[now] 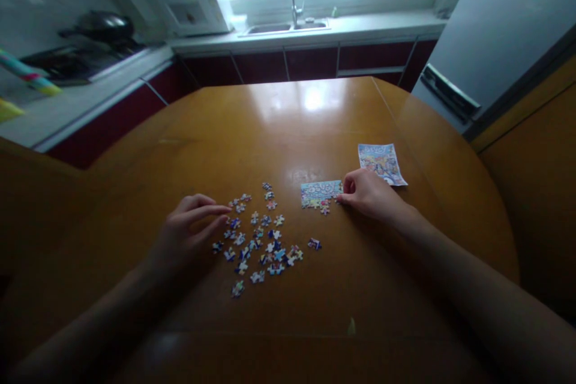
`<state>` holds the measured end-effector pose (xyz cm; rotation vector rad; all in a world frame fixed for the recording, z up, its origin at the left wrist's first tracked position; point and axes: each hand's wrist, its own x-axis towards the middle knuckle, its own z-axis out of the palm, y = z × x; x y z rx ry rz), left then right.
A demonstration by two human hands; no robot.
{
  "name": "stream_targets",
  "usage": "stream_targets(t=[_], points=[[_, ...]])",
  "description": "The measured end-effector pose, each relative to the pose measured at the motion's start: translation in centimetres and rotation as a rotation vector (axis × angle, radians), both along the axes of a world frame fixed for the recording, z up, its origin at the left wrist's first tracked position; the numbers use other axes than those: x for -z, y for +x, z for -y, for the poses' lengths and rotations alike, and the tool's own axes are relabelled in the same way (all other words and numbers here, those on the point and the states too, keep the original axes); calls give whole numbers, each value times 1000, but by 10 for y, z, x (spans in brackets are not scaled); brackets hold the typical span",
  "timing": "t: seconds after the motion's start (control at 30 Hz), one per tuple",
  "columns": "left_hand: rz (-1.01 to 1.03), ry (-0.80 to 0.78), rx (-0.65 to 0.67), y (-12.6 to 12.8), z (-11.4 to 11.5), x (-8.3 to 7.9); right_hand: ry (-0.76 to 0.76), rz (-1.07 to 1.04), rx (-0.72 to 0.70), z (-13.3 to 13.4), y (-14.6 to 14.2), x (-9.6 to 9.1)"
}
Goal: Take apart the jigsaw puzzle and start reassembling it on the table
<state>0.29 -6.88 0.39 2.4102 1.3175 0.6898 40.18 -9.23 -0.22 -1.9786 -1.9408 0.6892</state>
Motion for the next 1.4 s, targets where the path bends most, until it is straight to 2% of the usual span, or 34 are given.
stream_targets(t=[0.1, 0.27, 0.53, 0.67, 0.73, 0.83, 0.9, 1.03, 1.13, 1.23, 1.4], points=[[-29, -11, 103, 23, 3, -3, 19, 54, 21, 5, -4, -1], [-131, -38, 153, 53, 1, -2, 56, 98, 54, 13, -13, -8], [-152, -72, 165, 65, -2, 2, 186, 18, 187, 5, -7, -26], [-93, -124, 192, 72, -8, -7, 232, -18, 217, 3, -2, -28], [-55, -169, 221, 83, -13, -15, 245, -37, 230, 2, 0, -28], [-17, -210, 297, 116, -19, -24, 247, -60, 229, 0, 0, -26], [-26, -236, 385, 146, -22, -23, 242, -68, 227, -1, 0, -25], [-88, -258, 527, 202, -28, -9, 225, -51, 218, -3, -1, -22], [-92, -196, 543, 224, -31, 2, 219, -39, 213, -4, -2, -21], [-83, -165, 530, 229, -33, 7, 212, -35, 209, -4, -2, -21], [19, -94, 451, 213, -32, 6, 222, -67, 207, -4, 1, -24]])
